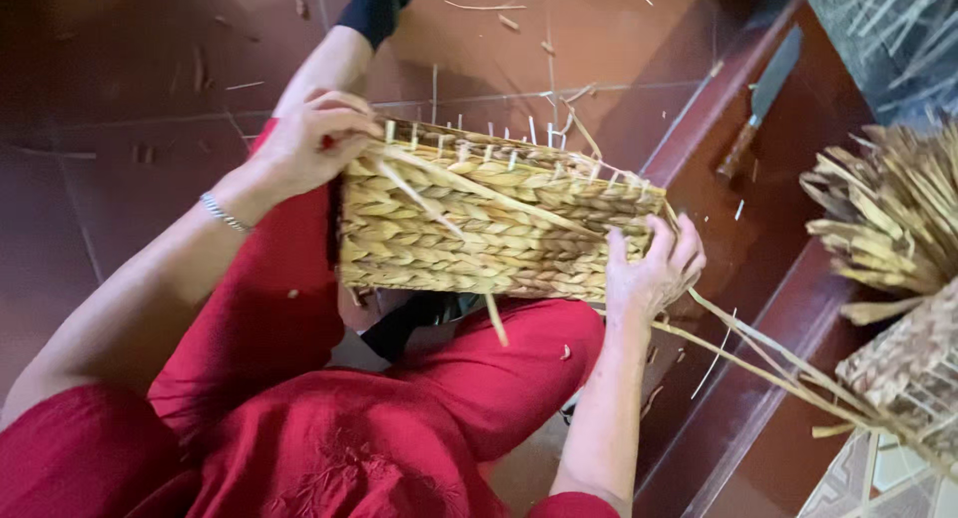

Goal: The person sits on the floor weaving a water hyacinth basket, threading long woven strips through the basket's rim and sides and pulling them tight to secure the weave, working around the basket and turning it as they go.

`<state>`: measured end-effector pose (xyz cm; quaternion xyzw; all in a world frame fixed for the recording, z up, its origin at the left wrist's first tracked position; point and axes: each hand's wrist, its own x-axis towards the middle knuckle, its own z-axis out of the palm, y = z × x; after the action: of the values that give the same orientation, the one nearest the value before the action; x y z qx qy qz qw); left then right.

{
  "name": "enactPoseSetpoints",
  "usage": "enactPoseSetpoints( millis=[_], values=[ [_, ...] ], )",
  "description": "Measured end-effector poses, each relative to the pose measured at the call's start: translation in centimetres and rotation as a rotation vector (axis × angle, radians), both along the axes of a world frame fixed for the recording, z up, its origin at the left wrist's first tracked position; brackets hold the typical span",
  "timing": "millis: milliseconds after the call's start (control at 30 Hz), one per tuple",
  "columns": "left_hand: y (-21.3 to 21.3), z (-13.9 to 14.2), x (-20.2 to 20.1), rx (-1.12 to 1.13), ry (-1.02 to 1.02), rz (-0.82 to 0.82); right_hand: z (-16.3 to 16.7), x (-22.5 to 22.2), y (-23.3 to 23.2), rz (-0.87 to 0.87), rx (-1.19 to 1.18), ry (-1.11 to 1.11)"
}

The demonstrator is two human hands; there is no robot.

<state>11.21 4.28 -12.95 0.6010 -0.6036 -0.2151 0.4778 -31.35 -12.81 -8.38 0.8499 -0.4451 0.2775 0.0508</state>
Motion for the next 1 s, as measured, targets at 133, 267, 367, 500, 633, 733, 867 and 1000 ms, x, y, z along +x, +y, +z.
enactPoseSetpoints(
  millis=[133,267,367,500,633,733,867,1000],
  values=[
    [-1.7,0.6,-0.1,-0.044,-0.202,0.005,1.2,9.5,3.0,0.294,0.199,-0.15],
    [-1.8,0.6,-0.2,0.023,-0.274,-0.003,0.4,16.8,4.7,0.57,0.215,-0.047],
    [-1.3,0.2,-0.6,0.044,-0.241,0.017,0.4,19.0,4.6,0.593,0.238,0.032],
    [-1.1,-0.3,-0.4,0.11,-0.034,-0.002,1.4,20.5,4.3,0.586,0.401,-0.114],
    [-0.7,-0.4,-0.3,0.225,0.169,-0.067,2.1,21.6,4.6,0.534,0.509,-0.225],
    [-0.3,0.1,-0.6,0.184,0.125,-0.08,2.1,22.4,4.7,0.572,0.654,-0.357],
    [-1.1,1.2,-1.3,0.228,-0.1,-0.053,2.1,22.2,3.9,0.438,0.756,-0.325],
    [-0.7,2.4,-2.3,0.009,-0.168,0.075,1.8,21.0,3.9,0.435,0.848,-0.29]
  ],
)
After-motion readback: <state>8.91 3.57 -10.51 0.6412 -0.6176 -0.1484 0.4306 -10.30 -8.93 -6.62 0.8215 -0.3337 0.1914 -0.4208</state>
